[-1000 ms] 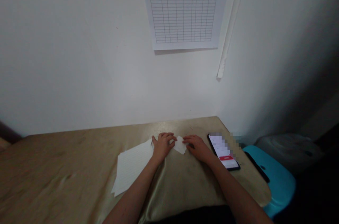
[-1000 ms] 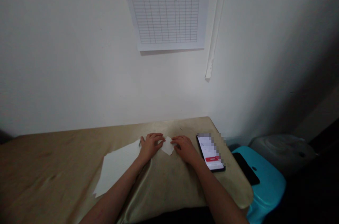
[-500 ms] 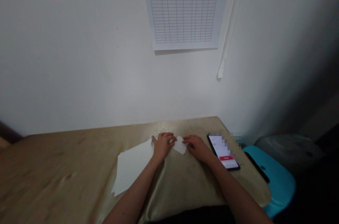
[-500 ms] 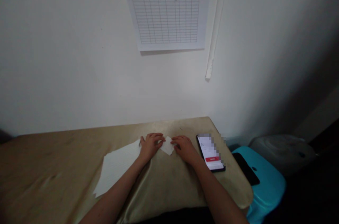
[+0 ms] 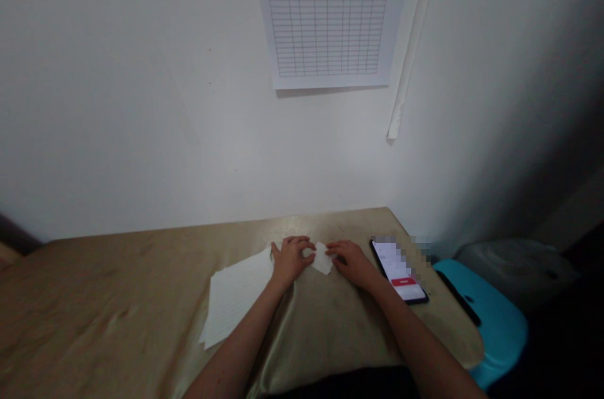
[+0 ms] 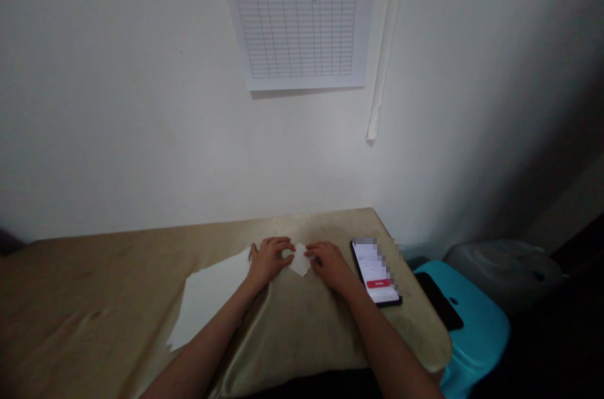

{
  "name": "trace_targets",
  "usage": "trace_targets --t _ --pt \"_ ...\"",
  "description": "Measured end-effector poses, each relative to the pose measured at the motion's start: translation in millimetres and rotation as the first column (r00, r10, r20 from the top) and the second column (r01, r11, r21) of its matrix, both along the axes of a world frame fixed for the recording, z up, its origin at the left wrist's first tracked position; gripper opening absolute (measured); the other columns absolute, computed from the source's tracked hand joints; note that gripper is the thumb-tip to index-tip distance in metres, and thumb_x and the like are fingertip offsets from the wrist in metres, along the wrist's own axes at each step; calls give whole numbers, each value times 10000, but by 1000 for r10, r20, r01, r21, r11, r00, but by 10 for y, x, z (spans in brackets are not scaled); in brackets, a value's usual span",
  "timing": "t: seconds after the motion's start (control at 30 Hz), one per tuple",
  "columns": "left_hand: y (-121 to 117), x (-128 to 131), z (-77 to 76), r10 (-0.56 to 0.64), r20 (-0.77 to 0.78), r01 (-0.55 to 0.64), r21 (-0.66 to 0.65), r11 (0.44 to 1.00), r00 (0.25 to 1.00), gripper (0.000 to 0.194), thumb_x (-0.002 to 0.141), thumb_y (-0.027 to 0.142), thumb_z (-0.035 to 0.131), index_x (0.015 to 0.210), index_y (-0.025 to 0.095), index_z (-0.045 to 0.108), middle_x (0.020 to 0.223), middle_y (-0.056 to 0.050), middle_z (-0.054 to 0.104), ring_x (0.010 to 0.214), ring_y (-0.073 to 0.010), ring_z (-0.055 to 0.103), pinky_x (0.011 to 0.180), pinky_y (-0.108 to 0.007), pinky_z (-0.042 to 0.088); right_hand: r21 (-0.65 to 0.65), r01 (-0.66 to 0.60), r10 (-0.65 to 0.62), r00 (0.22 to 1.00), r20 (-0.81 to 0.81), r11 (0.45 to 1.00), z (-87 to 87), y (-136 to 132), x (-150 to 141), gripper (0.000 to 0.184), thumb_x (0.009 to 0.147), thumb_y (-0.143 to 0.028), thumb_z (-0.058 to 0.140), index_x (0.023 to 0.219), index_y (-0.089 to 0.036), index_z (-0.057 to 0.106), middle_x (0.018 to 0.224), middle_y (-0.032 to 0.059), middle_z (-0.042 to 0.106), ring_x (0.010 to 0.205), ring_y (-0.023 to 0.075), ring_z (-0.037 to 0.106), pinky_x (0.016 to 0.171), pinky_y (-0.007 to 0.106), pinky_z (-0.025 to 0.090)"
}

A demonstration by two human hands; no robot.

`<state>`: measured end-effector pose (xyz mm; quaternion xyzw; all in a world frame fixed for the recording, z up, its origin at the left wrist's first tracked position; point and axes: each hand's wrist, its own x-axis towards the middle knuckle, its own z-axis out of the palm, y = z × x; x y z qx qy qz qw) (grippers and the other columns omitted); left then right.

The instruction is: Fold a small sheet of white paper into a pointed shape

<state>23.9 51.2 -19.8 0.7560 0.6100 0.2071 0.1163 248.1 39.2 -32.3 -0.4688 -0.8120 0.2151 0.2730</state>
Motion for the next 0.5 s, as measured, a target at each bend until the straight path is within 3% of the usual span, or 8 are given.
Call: trace_targets --t 0.5 --pt "-91 47 -15 -6 -73 3 -44 999 997 402 782 498 719 1165 388 660 1451 -9 564 1401 -359 380 1109 -785 70 5 -3 3 1000 -7 1000 7 4 -7 384 859 -114 561 1189 -253 700 1310 57 659 1260 220 543 1136 443 343"
